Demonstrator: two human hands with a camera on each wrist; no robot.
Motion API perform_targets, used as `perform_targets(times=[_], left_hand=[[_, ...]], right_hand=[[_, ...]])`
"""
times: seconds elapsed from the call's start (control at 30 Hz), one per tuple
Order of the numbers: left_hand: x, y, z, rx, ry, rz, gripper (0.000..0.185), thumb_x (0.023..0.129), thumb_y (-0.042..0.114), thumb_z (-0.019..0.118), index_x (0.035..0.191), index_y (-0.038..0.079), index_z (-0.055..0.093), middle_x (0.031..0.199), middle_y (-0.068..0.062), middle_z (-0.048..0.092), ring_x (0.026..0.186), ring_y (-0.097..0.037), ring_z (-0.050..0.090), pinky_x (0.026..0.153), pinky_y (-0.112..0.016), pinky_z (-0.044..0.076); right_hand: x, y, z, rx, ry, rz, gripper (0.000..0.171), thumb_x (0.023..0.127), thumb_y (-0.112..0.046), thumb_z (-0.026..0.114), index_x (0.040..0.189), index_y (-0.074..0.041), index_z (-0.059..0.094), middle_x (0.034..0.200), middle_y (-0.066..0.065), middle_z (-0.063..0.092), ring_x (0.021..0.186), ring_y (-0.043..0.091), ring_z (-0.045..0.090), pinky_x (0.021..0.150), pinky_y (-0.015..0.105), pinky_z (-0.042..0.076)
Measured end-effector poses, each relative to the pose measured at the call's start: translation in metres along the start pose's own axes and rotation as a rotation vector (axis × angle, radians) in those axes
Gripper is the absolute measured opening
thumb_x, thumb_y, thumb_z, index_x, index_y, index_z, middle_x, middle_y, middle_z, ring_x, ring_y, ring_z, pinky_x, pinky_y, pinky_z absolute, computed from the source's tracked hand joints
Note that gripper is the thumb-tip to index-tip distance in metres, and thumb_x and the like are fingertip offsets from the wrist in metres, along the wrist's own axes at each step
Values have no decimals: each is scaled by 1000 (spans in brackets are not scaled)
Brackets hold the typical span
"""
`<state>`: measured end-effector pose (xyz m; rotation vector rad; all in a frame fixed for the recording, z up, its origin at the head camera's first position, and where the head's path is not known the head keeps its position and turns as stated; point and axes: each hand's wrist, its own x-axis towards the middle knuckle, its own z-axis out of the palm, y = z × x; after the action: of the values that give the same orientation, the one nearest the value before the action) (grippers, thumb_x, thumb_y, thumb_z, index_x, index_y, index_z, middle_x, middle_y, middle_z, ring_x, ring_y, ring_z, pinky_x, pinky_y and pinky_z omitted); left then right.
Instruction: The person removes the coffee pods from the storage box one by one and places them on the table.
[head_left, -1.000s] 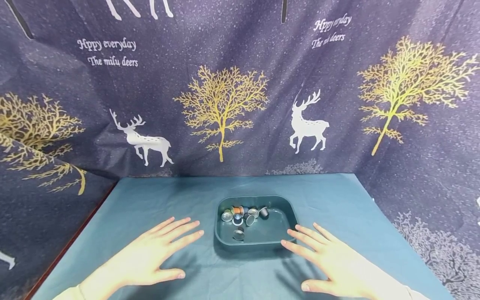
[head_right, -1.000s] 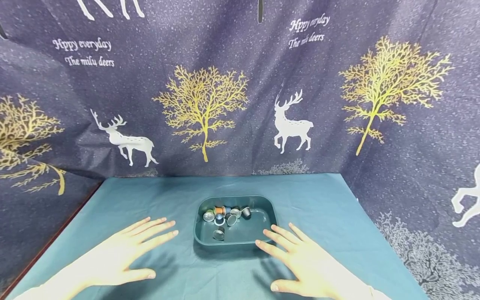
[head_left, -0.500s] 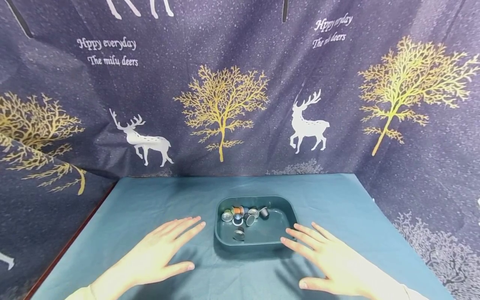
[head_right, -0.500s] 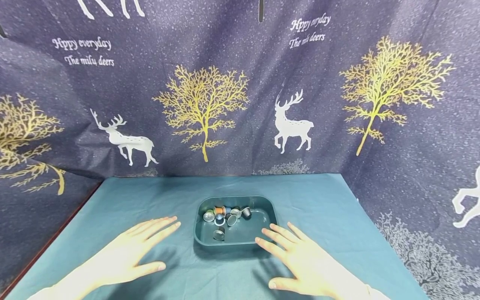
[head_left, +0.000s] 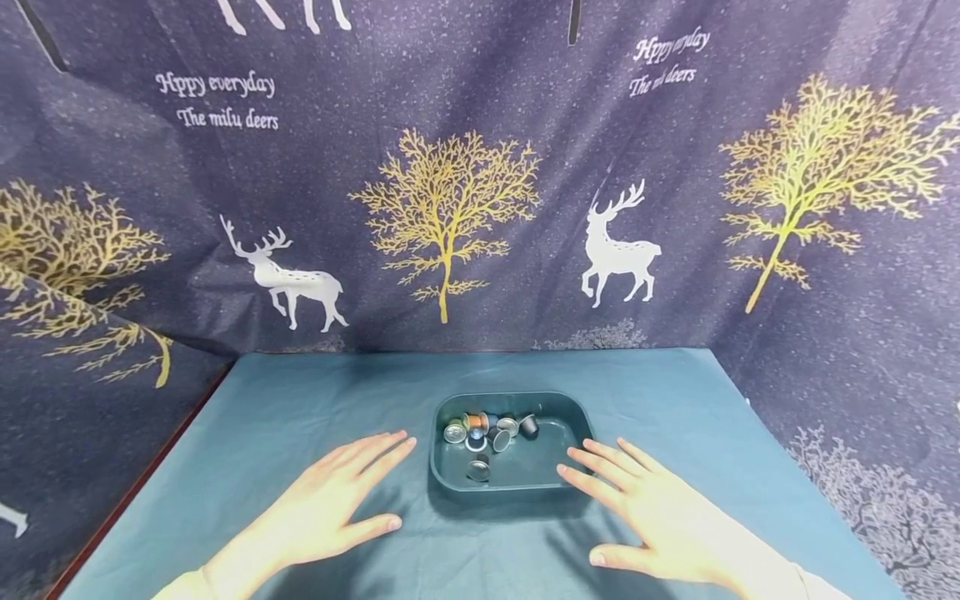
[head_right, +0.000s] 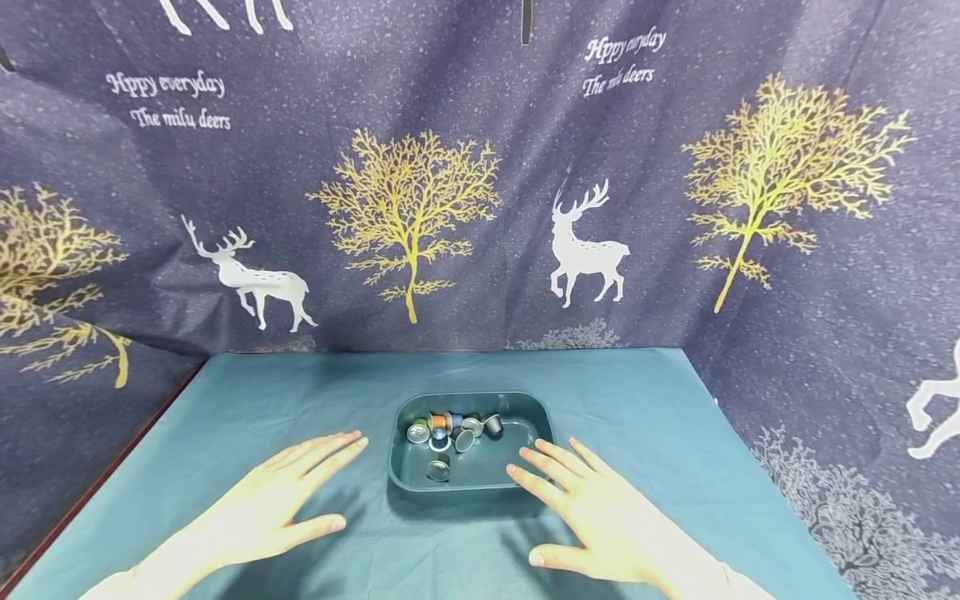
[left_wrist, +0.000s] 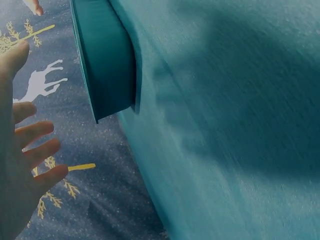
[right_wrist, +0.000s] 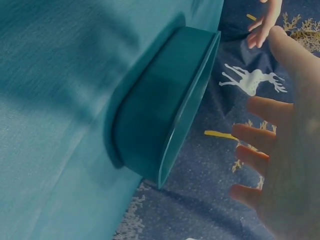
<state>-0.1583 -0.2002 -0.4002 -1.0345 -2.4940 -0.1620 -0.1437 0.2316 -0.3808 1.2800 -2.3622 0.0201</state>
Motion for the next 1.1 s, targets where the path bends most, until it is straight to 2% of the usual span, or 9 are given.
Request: perform_targets(times=[0.2,0.43,0.67,0.97,1.1], left_hand=[[4,0,7,-11,10,-15,83,87,61,63,155,24,33,153,3,45,135,-21,51,105,-43,45],[11,0,15,-57,-8,-93,84,89,62,61,157,28,27,154,3,43,137,-20,48,106,-45,45],[15,2,21,-96,-22,-149,81,90,62,60,157,28,29,153,3,45,137,-18,48,104,-45,47],[26,12,34,-182,-42,-290,80,88,54,67,155,30,32,150,4,47,135,-21,51,102,-48,48],[32,17,40,-220,-28,-354,76,90,56,63,155,27,35,148,2,50,134,-23,52,100,-49,50]], right_hand=[[-2,0,0,-5,-18,39,80,87,-67,58,151,-22,42,154,-2,45,146,17,34,125,26,-5],[2,0,-1,-5,9,33,79,87,-65,60,150,-21,43,152,0,47,142,21,41,125,25,-4],[3,1,-1,0,-8,57,77,87,-63,61,149,-20,45,151,-1,49,136,25,48,124,22,-4],[7,5,1,17,-18,79,75,88,-62,61,149,-20,45,151,-3,48,135,24,49,122,18,-3],[8,6,2,21,-14,83,75,88,-62,61,149,-20,45,151,-4,48,135,23,50,122,17,-1]])
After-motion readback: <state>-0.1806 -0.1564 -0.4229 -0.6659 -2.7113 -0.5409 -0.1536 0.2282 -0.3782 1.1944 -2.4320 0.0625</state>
